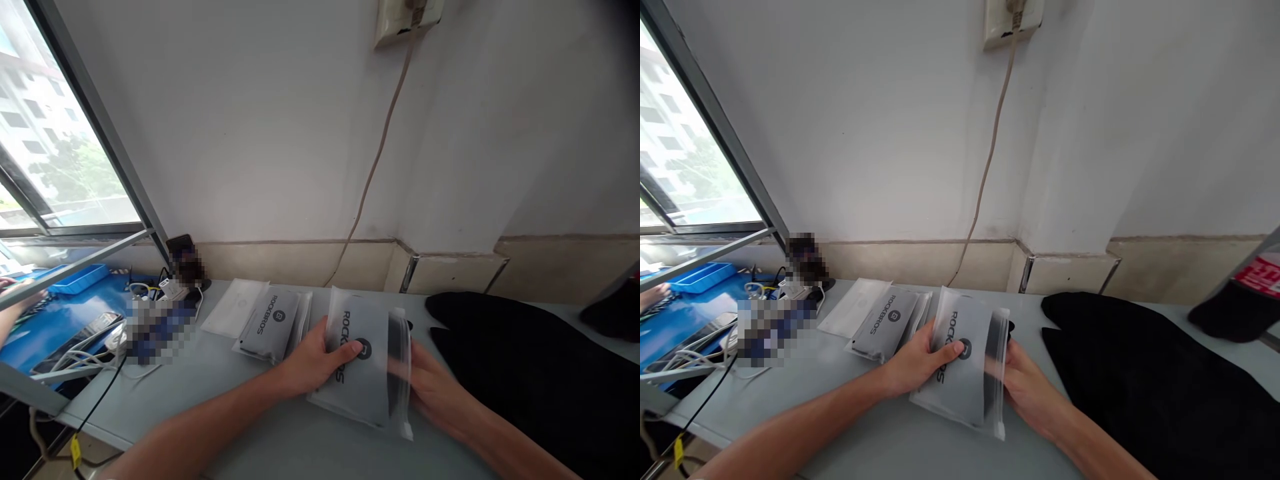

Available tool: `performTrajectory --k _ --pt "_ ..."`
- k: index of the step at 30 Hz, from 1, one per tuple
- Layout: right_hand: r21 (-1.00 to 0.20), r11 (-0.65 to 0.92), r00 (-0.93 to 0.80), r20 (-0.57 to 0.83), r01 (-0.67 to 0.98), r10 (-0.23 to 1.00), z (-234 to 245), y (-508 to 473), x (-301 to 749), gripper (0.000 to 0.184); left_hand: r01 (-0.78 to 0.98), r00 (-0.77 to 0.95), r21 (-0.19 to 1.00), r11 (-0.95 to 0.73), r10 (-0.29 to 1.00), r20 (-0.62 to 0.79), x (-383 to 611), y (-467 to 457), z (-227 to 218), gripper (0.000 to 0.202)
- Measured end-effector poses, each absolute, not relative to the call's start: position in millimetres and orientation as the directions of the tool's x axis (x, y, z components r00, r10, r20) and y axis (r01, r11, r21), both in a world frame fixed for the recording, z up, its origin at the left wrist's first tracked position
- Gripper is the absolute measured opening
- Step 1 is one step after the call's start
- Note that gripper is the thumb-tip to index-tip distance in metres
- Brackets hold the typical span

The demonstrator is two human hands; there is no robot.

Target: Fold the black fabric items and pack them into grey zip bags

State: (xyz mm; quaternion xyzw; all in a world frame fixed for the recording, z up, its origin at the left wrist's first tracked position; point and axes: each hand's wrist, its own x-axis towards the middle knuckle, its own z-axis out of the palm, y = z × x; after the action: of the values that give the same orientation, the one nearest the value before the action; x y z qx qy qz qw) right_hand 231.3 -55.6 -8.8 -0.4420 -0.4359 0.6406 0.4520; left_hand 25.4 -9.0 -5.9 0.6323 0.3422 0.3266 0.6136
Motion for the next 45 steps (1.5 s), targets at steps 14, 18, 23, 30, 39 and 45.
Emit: performTrajectory --k 14,18,23,30,39,45 --pt "-0.987 -0.160 -0.314 -0.150 -0.006 0.937 4 -52 239 0.051 0.116 0.449 0.982 -0.148 0.890 0.081 21 -1 -3 0.046" --pt "-0.991 -0.110 -0.073 -0.105 -0.081 0.992 0 -45 234 0.045 0.123 0.286 0.985 -0.119 0.955 0.079 21 4 -9 0.044" --pt "-0.984 -0.045 -0.055 -0.036 -0.171 0.998 0 -46 231 0.051 0.017 0.196 0.997 -0.071 0.978 0.066 23 4 -16 0.048" --pt "-0.997 -0.068 -0.327 -0.055 -0.026 0.943 8 -52 232 0.070 -0.120 0.407 0.986 0.119 0.911 -0.061 28 -6 -4 0.053" --pt "-0.968 -0.200 -0.269 -0.155 -0.149 0.951 12 -60 227 0.081 -0.174 0.350 0.962 0.212 0.926 -0.141 28 -10 -4 0.050" --pt "-0.945 -0.208 -0.246 -0.146 -0.251 0.958 13 -62 225 0.080 -0.224 0.371 0.948 0.228 0.919 -0.134 27 -6 -9 0.047"
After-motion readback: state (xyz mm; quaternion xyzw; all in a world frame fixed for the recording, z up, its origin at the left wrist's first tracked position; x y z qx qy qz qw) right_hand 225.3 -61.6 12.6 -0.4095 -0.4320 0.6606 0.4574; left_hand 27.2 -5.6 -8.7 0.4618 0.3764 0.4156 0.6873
